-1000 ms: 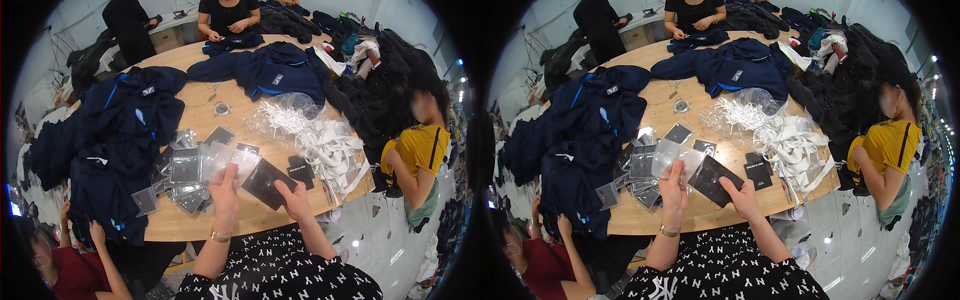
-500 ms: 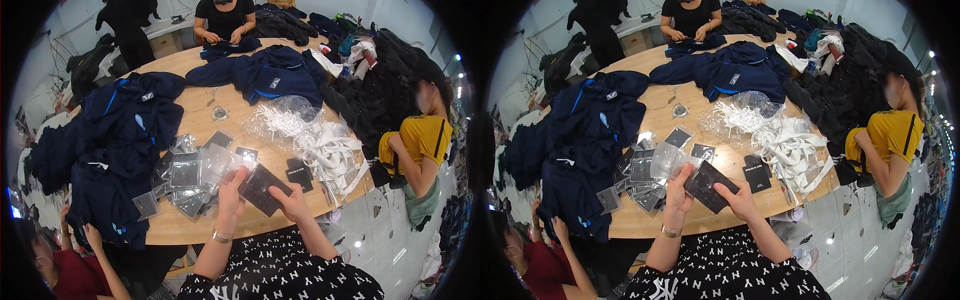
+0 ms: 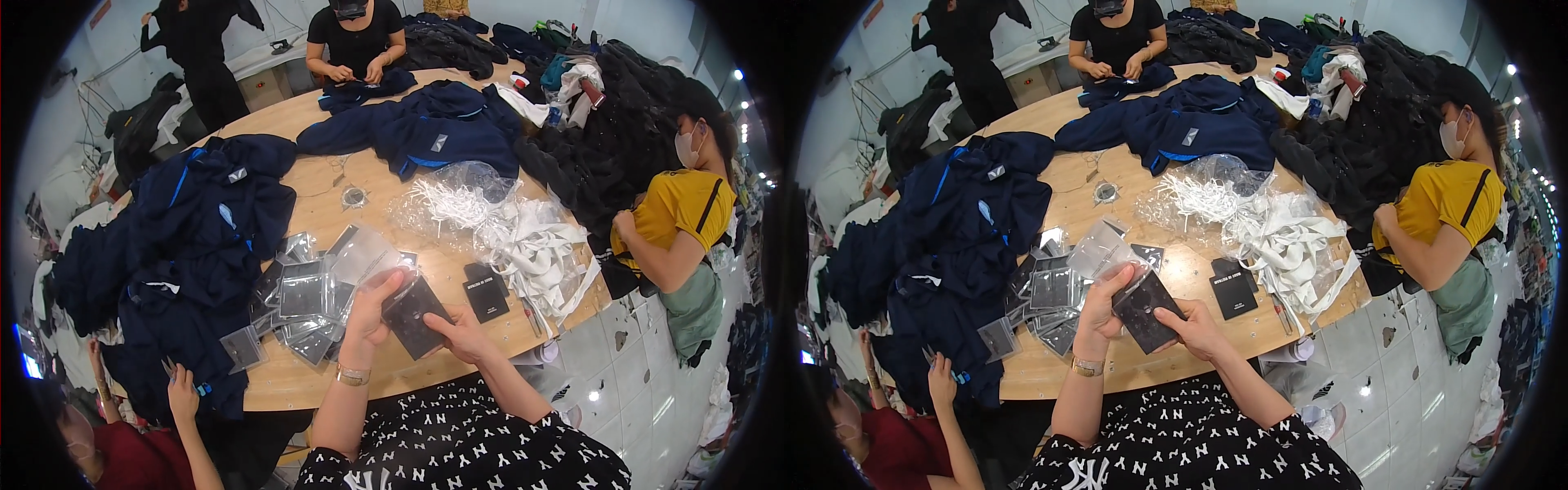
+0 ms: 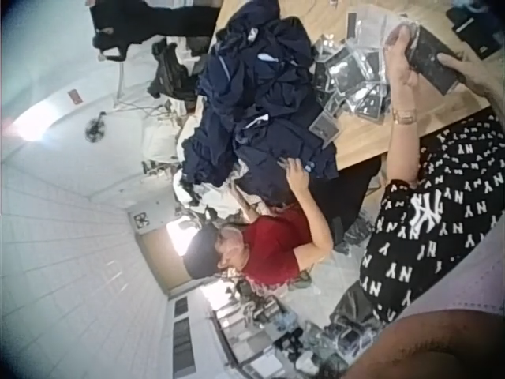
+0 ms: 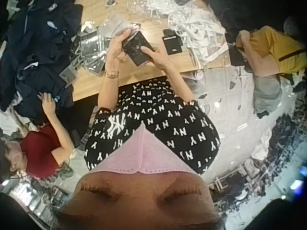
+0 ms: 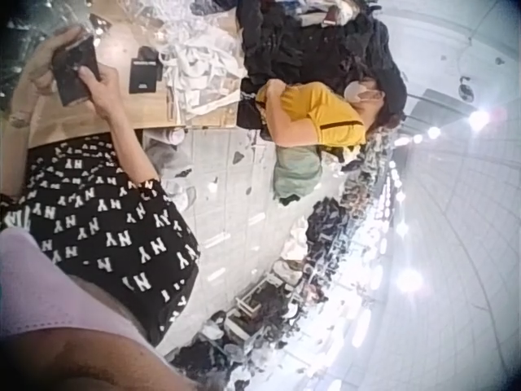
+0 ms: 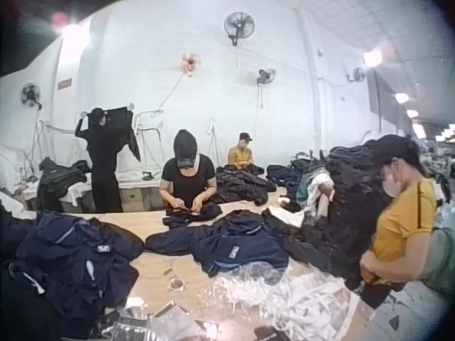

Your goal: Sorting and packing small garment accessories and plastic tags into bags at a factory work table.

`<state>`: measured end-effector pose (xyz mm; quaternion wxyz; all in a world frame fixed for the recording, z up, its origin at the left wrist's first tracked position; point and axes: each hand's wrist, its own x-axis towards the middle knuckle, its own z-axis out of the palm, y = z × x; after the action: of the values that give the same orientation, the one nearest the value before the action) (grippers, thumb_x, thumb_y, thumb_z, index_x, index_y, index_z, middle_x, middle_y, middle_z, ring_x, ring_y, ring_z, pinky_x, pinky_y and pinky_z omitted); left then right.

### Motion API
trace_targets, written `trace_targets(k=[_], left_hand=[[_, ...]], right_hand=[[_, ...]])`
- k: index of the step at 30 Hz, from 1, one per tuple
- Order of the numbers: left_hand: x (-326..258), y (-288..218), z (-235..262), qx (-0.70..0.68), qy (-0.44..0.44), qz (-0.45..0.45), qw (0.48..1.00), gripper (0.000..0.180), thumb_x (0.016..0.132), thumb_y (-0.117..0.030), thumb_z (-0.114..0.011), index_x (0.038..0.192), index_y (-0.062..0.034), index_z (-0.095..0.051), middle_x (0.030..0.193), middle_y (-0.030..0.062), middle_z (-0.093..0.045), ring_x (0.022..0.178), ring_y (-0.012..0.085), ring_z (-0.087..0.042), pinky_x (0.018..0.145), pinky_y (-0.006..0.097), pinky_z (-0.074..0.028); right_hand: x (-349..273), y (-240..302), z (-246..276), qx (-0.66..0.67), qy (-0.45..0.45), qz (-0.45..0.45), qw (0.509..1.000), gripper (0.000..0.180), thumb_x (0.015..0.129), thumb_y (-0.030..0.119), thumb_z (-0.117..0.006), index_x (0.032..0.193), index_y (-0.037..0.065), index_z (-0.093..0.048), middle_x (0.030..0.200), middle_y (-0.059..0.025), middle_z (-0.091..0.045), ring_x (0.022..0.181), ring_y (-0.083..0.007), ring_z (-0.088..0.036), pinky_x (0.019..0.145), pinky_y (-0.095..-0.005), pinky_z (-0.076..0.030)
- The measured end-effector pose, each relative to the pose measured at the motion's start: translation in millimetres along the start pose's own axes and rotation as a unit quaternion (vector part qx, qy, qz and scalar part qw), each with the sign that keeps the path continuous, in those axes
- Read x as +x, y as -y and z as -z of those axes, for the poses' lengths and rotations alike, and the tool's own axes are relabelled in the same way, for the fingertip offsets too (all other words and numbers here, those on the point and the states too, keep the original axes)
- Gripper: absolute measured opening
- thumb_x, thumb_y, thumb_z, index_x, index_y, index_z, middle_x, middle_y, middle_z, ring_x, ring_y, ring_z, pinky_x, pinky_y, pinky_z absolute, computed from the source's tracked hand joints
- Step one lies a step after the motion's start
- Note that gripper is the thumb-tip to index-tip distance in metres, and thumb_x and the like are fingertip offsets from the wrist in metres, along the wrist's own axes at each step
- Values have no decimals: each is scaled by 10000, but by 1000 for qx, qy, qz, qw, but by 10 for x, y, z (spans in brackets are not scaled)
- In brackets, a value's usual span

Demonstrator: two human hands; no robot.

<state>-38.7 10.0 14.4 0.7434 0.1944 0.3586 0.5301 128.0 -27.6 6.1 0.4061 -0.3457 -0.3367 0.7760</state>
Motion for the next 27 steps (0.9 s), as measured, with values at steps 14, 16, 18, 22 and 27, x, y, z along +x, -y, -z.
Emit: trace_targets(k=[14, 16, 18, 22, 27], left_hand=[[18, -110, -27, 139, -37, 0, 990, 178, 763, -140, -666, 849, 6, -615, 761, 57, -625, 662, 112, -582, 587, 221, -461], [27, -160, -20, 128, -11, 45, 991, 267, 746, -221, -691, 865, 9, -625, 811, 76, -627, 710, 128, -577, 638, 242, -445], [18, -165, -74, 175, -24, 7, 984, 275, 750, -228, -687, 875, 10, -627, 820, 76, -628, 718, 125, -574, 641, 239, -441], [49, -146, -140, 253, -32, -58, 965, 266, 750, -211, -689, 893, 6, -630, 783, 56, -619, 694, 105, -568, 592, 222, -446], [5, -251, -170, 256, 32, 11, 966, 326, 783, -238, -653, 991, 8, -609, 889, 73, -624, 783, 121, -570, 688, 238, -441]], right_hand=[[44, -5, -18, -77, 9, 6, 997, 263, 866, 163, -537, 979, -74, -562, 817, -97, -615, 675, -150, -612, 562, -299, -560], [41, 29, -49, -81, 9, 6, 997, 260, 866, 161, -537, 978, -72, -563, 819, -96, -616, 675, -153, -613, 565, -301, -560], [49, 54, -60, -85, 9, 8, 996, 257, 866, 160, -536, 976, -71, -563, 820, -96, -616, 675, -155, -614, 567, -304, -561], [84, 23, -15, -42, 19, -2, 999, 248, 866, 157, -534, 979, -61, -566, 825, -93, -618, 682, -156, -615, 571, -305, -559], [142, -16, 66, -101, 10, 19, 995, 239, 861, 158, -545, 982, -46, -570, 824, -84, -619, 679, -138, -612, 542, -277, -542]])
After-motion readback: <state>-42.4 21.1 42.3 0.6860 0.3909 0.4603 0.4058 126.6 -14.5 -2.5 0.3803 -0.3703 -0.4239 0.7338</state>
